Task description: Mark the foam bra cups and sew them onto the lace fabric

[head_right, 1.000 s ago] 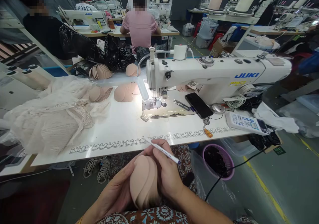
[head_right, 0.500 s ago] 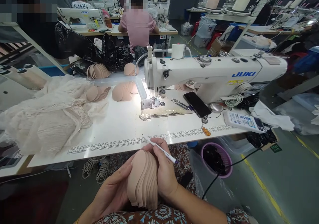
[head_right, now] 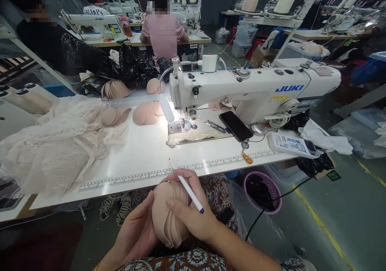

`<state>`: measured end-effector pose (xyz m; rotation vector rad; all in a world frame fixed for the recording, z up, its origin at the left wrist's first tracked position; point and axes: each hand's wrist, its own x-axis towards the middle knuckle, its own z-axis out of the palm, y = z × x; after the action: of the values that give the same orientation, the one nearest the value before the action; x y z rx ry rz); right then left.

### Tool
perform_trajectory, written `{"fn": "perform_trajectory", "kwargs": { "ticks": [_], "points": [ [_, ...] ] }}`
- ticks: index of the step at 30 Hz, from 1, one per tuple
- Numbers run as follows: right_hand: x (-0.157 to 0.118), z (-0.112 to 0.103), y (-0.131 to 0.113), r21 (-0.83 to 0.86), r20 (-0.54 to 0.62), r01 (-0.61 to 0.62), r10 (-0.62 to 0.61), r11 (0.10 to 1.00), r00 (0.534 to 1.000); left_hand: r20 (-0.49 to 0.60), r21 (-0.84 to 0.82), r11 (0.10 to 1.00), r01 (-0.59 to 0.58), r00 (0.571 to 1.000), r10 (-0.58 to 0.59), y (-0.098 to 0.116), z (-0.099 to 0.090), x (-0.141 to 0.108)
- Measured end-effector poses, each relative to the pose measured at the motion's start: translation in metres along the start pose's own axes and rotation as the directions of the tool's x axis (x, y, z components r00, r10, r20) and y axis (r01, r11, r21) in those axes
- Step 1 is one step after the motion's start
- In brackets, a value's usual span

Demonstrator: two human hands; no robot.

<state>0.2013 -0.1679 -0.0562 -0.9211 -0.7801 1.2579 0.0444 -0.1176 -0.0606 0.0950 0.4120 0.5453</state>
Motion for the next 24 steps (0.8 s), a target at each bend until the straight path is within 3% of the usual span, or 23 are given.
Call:
{"fn": "perform_trajectory", "kwargs": {
  "ticks": [4,9,13,16,20,24],
  "points": [
    [-0.002,-0.005,-0.003,-0.123,0.036,0.011,-0.007,0.992,0.999,0.070,0.034,0.998,0.054,0.996,-0.056,0.000,0.004,0.001],
    [-0.001,-0.009,-0.007,-0.072,-0.035,0.045,-0.047,0.996,0.998,0.064,0.089,0.996,-0.012,0.998,0.006,0.007,-0.004,-0.002],
    [0.003,-0.021,-0.016,-0.199,-0.230,0.137,-0.183,0.970,0.956,0.045,0.118,0.992,-0.035,0.999,0.030,0.012,-0.015,-0.008],
    [0.005,-0.030,-0.022,-0.159,-0.350,0.185,-0.230,0.970,0.908,0.018,0.118,0.992,-0.056,0.998,0.054,0.015,-0.022,-0.013],
    [0.002,-0.032,-0.026,-0.077,-0.268,0.089,-0.107,0.993,0.958,-0.039,0.136,0.989,-0.049,0.998,0.055,0.019,-0.020,-0.016],
    [-0.002,-0.027,-0.022,-0.065,-0.225,0.031,-0.045,0.997,0.973,-0.078,0.181,0.981,-0.063,0.994,0.079,0.024,-0.011,-0.016]
  ]
}}
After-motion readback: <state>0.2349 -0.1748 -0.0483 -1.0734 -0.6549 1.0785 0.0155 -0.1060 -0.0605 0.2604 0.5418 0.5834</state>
